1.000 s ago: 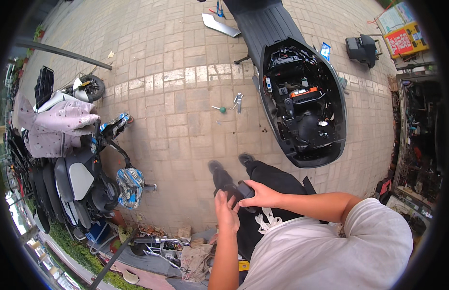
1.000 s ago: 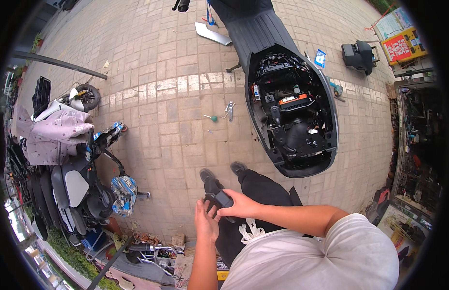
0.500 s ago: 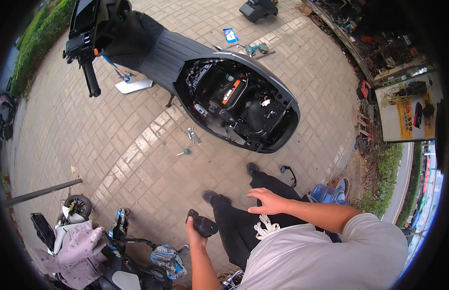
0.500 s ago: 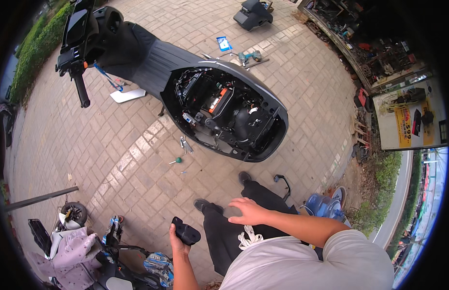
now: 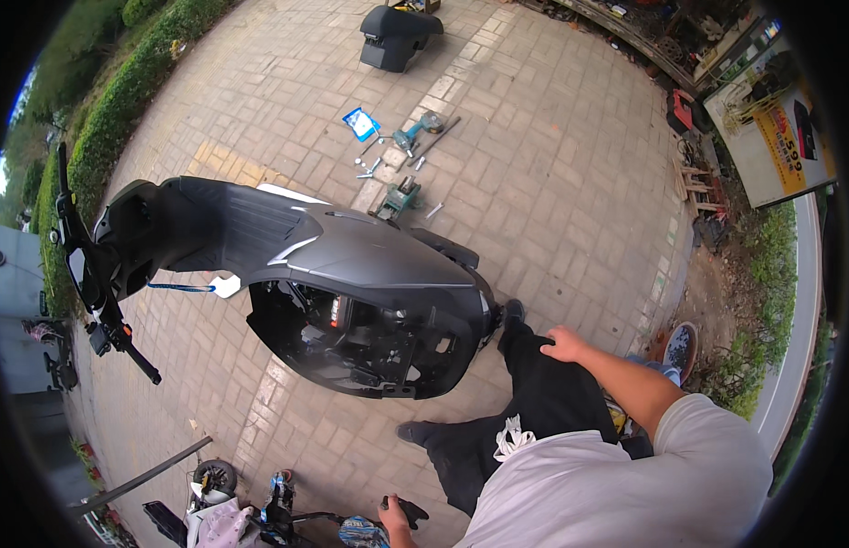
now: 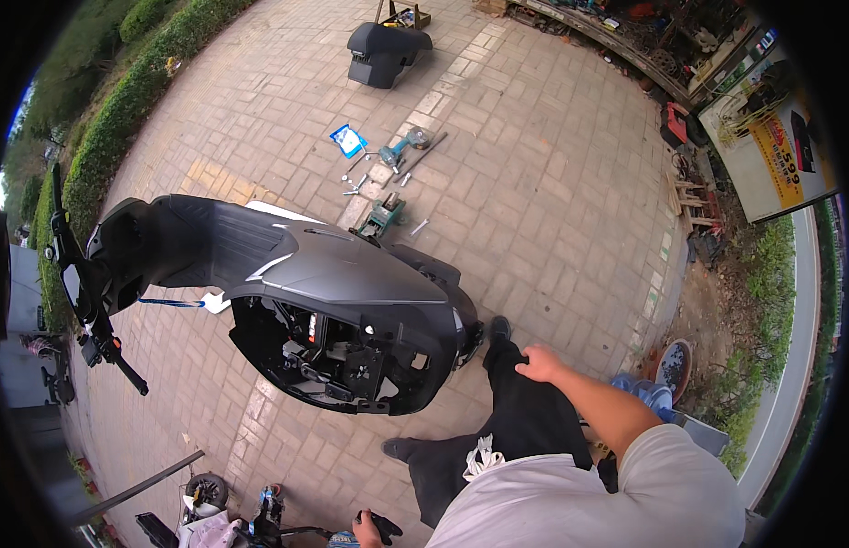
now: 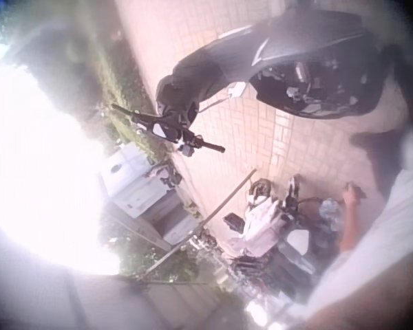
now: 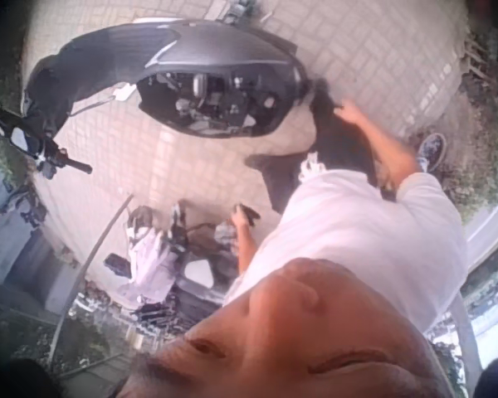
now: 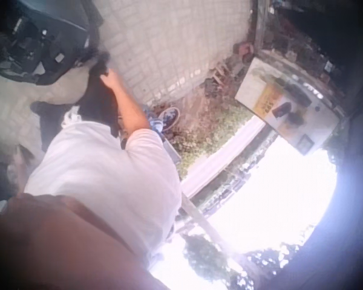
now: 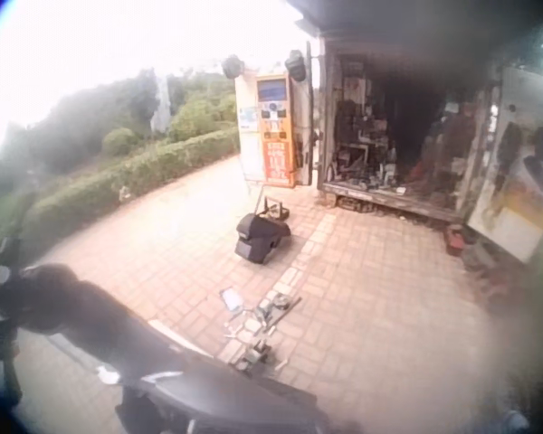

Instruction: The person assembles a scooter by attaching a side panel to the frame. They pick up bolts and washers, position the panel, and use a cordless impact driver to fasten multiple bolts. The person also uses a wrench to tighten bolts by hand and adjusts the panel alignment during installation.

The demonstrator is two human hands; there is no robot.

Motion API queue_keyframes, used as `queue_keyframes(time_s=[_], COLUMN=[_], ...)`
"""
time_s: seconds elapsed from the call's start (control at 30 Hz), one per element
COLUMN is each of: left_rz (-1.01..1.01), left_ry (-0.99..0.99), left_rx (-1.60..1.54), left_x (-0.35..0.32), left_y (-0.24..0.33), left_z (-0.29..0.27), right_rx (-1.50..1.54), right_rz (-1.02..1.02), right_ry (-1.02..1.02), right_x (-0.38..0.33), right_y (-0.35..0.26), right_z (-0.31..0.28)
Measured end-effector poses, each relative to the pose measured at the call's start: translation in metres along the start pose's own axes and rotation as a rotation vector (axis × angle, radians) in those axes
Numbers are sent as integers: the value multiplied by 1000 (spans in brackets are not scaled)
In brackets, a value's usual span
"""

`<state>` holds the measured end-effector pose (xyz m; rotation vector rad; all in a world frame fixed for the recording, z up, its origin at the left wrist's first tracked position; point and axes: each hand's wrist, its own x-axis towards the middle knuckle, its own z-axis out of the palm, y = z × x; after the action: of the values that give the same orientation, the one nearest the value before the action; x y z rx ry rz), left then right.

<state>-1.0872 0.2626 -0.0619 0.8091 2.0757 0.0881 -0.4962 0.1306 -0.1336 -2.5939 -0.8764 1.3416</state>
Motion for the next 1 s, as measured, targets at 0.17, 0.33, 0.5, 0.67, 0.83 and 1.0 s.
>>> queue_keyframes(time_s=[0.17, 0.33, 0.5, 0.67, 0.83, 1.0], left_rz=[87, 24, -81, -92, -172, -23], left_ry=[98, -60, -178, -472, -365, -204], left_rx=[340, 494, 570, 625, 722, 209], left_x=[-128, -140, -146, -178, -238, -246], left_y=[39, 69, 83, 139, 301, 498], left_z=[73, 139, 200, 263, 376, 455], right_rx=[25, 76, 17, -41, -141, -319], right_rz=[115, 166, 142, 134, -68, -163], right_ry=[125, 188, 211, 74, -12, -168], right_x=[46, 73, 134, 290, 444, 537], right_y=[85, 112, 134, 139, 103, -15], right_z=[-125, -187, -254, -350, -407, -442])
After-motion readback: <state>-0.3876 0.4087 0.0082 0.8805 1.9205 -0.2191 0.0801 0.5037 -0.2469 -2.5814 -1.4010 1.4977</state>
